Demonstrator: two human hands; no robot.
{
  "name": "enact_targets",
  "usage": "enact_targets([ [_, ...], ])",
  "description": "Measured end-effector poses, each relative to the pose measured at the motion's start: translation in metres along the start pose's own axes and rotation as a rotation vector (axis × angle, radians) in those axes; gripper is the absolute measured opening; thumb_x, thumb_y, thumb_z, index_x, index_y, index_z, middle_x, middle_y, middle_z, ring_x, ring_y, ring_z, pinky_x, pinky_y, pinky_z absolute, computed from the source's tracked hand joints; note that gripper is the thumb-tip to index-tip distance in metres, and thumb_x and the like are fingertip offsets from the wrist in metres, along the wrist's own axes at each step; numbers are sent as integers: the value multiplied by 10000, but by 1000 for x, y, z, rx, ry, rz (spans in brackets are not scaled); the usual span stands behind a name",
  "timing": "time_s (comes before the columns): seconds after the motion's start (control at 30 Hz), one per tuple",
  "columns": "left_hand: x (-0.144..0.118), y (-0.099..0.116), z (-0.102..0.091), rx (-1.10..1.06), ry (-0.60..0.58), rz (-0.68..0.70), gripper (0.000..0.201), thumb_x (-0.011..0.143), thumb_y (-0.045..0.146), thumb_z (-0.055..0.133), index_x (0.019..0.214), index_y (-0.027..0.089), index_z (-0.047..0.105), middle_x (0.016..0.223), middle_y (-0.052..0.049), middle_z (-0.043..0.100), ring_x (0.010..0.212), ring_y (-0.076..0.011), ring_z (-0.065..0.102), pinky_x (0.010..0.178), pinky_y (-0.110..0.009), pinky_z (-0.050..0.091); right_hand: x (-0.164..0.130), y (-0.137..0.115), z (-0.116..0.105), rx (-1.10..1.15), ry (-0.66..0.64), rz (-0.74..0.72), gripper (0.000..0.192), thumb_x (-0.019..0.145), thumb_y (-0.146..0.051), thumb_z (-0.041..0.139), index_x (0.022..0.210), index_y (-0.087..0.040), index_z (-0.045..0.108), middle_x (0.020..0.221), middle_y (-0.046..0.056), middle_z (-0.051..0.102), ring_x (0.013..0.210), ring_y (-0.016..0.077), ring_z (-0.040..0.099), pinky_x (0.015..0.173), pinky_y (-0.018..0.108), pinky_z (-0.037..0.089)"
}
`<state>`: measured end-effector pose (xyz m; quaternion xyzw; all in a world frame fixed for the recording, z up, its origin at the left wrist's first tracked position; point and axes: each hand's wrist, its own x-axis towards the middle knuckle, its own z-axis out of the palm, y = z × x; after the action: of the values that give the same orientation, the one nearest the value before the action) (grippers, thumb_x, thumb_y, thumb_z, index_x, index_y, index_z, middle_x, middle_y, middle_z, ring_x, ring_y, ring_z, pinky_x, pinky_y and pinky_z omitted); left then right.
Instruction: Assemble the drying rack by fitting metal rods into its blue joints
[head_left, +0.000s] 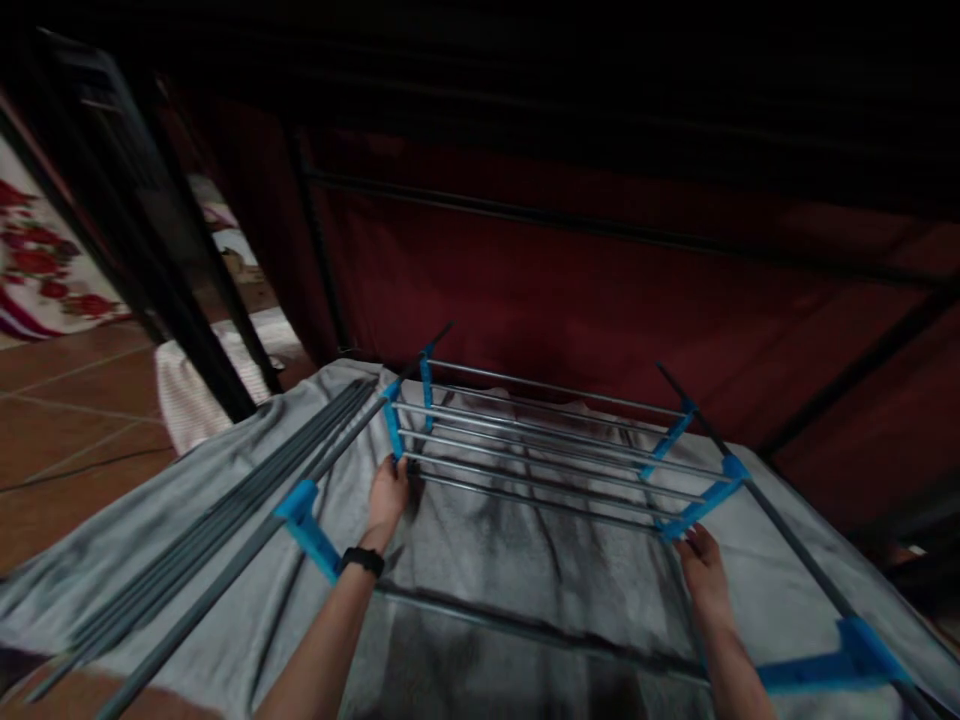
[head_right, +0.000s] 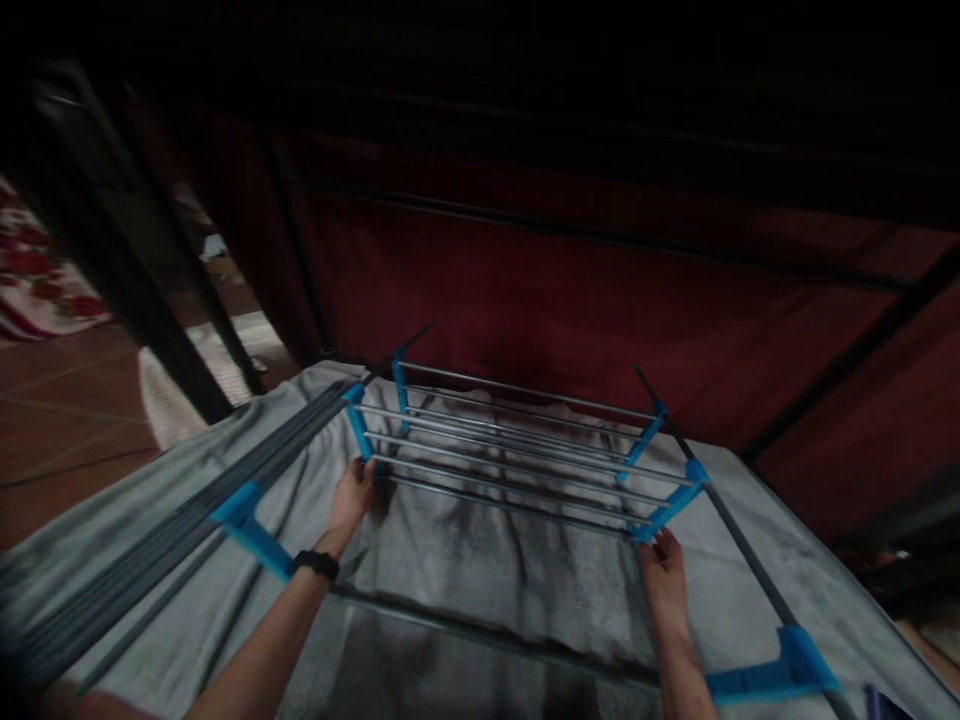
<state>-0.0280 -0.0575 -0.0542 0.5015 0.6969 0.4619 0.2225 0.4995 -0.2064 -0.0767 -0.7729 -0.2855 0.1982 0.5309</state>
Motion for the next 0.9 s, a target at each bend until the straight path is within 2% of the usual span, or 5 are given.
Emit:
enact_targets([
  [0.2, -5, -3, 4, 64, -28, -72, 129, 921, 99, 507, 986, 168, 595, 901, -86, 692, 854, -191, 642, 833, -308, 487, 31, 8, 5, -147, 15, 18, 712, 662, -563, 607, 1257, -174, 585, 1150, 155, 677, 1046, 331, 629, 960, 479, 487],
  [0.3, -6, -4, 7, 77, -39, -84, 229, 843, -12, 489, 946, 164, 592, 813, -47, 658, 777, -167, 612, 783, -277, 466, 41, 7, 6, -245, -3, 21, 567, 689, -526, 582, 1139, -183, 618, 1086, 165, 693, 1039, 349, 632, 954, 501, 478],
  [0.47, -3, -4, 9, 99, -41, -68, 265, 825, -44, 488, 938, 177, 582, 895, -63, 672, 827, -159, 620, 798, -263, 458, 45, 0, 10, -291, -14, 7, 462, 713, -490, 575, 1062, -192, 621, 1031, 159, 708, 1053, 349, 642, 954, 489, 486],
  [0.7, -7, -8, 12, 135, -36, -87, 180, 893, 36, 492, 967, 156, 604, 898, -115, 691, 780, -192, 635, 750, -308, 467, 42, -1, 9, -271, -56, -6, 516, 652, -507, 584, 1060, -191, 596, 1050, 157, 697, 1028, 351, 648, 938, 482, 502],
  [0.9, -8, -7, 10, 114, -47, -62, 244, 898, 22, 473, 1034, 128, 647, 1068, -154, 729, 944, -195, 691, 920, -312, 522, 42, -1, 13, -202, -83, 4, 727, 614, -568, 584, 1199, -137, 584, 1122, 184, 677, 1072, 357, 644, 968, 487, 502],
])
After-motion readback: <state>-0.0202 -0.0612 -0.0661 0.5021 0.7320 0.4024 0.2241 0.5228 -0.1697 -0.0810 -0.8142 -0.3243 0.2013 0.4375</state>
